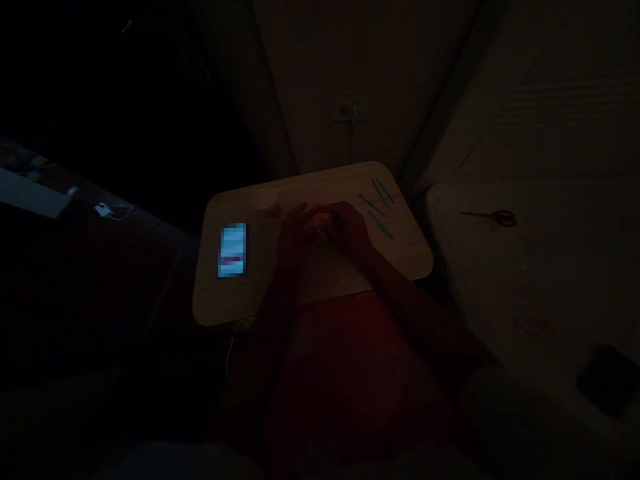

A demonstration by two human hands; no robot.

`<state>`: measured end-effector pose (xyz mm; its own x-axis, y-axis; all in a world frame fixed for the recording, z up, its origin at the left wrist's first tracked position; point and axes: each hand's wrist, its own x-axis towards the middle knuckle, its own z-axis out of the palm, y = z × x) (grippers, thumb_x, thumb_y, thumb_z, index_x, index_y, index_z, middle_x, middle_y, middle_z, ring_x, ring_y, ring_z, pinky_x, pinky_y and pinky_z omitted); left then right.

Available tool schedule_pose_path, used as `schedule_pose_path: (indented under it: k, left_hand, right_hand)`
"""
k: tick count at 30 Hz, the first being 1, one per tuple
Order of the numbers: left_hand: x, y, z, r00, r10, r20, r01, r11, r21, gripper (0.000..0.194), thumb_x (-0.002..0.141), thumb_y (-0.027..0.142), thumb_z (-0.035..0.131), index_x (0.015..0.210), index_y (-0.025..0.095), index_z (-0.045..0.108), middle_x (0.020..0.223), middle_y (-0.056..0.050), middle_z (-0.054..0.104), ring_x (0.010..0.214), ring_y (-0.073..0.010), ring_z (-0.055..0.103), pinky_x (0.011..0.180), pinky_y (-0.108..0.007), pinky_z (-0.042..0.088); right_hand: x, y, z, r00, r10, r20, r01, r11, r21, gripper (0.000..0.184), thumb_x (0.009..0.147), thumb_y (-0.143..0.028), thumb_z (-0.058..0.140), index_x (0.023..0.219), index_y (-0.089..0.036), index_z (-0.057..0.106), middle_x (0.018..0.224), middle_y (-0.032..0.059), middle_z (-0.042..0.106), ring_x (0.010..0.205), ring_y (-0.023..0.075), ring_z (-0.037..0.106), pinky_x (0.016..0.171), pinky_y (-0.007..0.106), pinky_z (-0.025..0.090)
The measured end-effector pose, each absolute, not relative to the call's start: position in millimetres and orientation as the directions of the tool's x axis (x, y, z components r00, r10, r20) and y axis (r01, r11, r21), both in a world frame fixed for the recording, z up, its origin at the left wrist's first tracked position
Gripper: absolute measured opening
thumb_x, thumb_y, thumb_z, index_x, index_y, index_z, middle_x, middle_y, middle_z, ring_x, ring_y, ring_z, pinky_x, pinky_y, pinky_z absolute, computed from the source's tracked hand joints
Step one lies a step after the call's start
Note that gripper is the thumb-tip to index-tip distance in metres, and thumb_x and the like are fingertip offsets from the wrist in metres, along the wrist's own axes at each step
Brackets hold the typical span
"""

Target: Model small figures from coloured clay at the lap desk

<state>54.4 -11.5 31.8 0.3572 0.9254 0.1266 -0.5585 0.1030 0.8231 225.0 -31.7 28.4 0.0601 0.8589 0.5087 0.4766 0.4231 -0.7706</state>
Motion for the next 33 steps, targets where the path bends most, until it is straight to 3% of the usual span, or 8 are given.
schedule_pose_path:
  k: [4, 7, 10, 15, 20, 25, 30, 33]
  left_hand:
    - [57, -14, 32, 0.326, 0.941, 0.096, -0.5, 0.085, 0.862, 0.052, 0.096, 0.067, 0.063, 0.124, 0.025, 0.067, 0.146, -0.016, 0.067, 0.14, -0.0339, 0.063, 0.107, -0.049, 0.057]
    - [58, -14, 26, 0.291, 0.936, 0.197, -0.453, -0.047, 0.891, 0.059, 0.083, 0.063, 0.082, 0.127, 0.026, 0.068, 0.148, -0.015, 0.066, 0.138, -0.0344, 0.065, 0.106, -0.045, 0.058]
    - [59, -12, 23, 0.281, 0.924, 0.26, -0.361, -0.149, 0.92, 0.07, 0.071, 0.057, 0.094, 0.129, 0.026, 0.07, 0.149, -0.015, 0.066, 0.14, -0.0352, 0.064, 0.11, -0.043, 0.056]
    - [62, -13, 28, 0.367, 0.894, 0.257, -0.3, -0.147, 0.942, 0.074, 0.073, 0.069, 0.087, 0.129, 0.023, 0.074, 0.148, -0.017, 0.068, 0.142, -0.0337, 0.062, 0.119, -0.045, 0.05]
    - [59, -16, 29, 0.371, 0.912, 0.177, -0.259, -0.081, 0.962, 0.059, 0.08, 0.065, 0.083, 0.118, 0.02, 0.077, 0.131, -0.017, 0.077, 0.13, -0.0322, 0.07, 0.106, -0.041, 0.057]
    - [58, -15, 26, 0.327, 0.937, 0.121, -0.229, -0.046, 0.972, 0.054, 0.082, 0.062, 0.08, 0.115, 0.019, 0.078, 0.124, -0.016, 0.08, 0.116, -0.0296, 0.076, 0.088, -0.035, 0.061]
    - [58, -16, 29, 0.336, 0.93, 0.15, -0.277, -0.054, 0.959, 0.054, 0.08, 0.061, 0.08, 0.112, 0.018, 0.08, 0.126, -0.017, 0.079, 0.121, -0.0316, 0.073, 0.1, -0.04, 0.058]
    - [58, -15, 28, 0.351, 0.913, 0.21, -0.326, -0.091, 0.941, 0.06, 0.085, 0.07, 0.071, 0.113, 0.018, 0.08, 0.131, -0.018, 0.076, 0.124, -0.0319, 0.071, 0.108, -0.043, 0.054]
  right_hand:
    - [226, -33, 29, 0.21, 0.844, 0.493, 0.418, 0.378, -0.826, 0.025, 0.088, -0.043, 0.076, 0.104, -0.024, 0.071, 0.109, 0.0102, 0.076, 0.099, 0.026, 0.067, 0.092, 0.042, 0.056]
    - [224, -31, 28, 0.314, 0.872, 0.377, 0.227, 0.317, -0.921, 0.038, 0.084, -0.058, 0.079, 0.103, -0.025, 0.071, 0.103, 0.0077, 0.077, 0.094, 0.0236, 0.069, 0.085, 0.039, 0.057]
    - [219, -27, 24, 0.282, 0.928, 0.245, 0.011, 0.252, -0.968, 0.05, 0.078, -0.069, 0.079, 0.102, -0.025, 0.072, 0.102, 0.0067, 0.078, 0.093, 0.0227, 0.071, 0.082, 0.037, 0.059]
    - [202, -25, 13, 0.134, 0.977, 0.169, -0.039, 0.175, -0.984, 0.047, 0.076, -0.067, 0.08, 0.091, -0.023, 0.072, 0.095, 0.0067, 0.077, 0.089, 0.0225, 0.072, 0.083, 0.038, 0.06]
    - [184, -28, -4, 0.106, 0.987, 0.123, -0.068, 0.13, -0.989, 0.042, 0.081, -0.064, 0.074, 0.089, -0.023, 0.066, 0.096, 0.0064, 0.073, 0.094, 0.0219, 0.071, 0.085, 0.038, 0.061]
    - [177, -31, -7, 0.029, 0.999, -0.043, -0.388, -0.028, -0.921, 0.058, 0.077, -0.081, 0.067, 0.092, -0.026, 0.061, 0.096, 0.0066, 0.073, 0.094, 0.0253, 0.073, 0.077, 0.041, 0.065]
    - [176, -32, -1, 0.058, 0.996, 0.064, -0.215, 0.075, -0.974, 0.055, 0.069, -0.072, 0.084, 0.091, -0.026, 0.064, 0.093, 0.0036, 0.073, 0.09, 0.021, 0.07, 0.081, 0.035, 0.062]
    - [180, -32, -1, 0.053, 0.99, 0.134, -0.156, 0.141, -0.978, 0.052, 0.073, -0.071, 0.08, 0.091, -0.025, 0.064, 0.091, 0.0031, 0.071, 0.088, 0.0192, 0.067, 0.08, 0.033, 0.059]
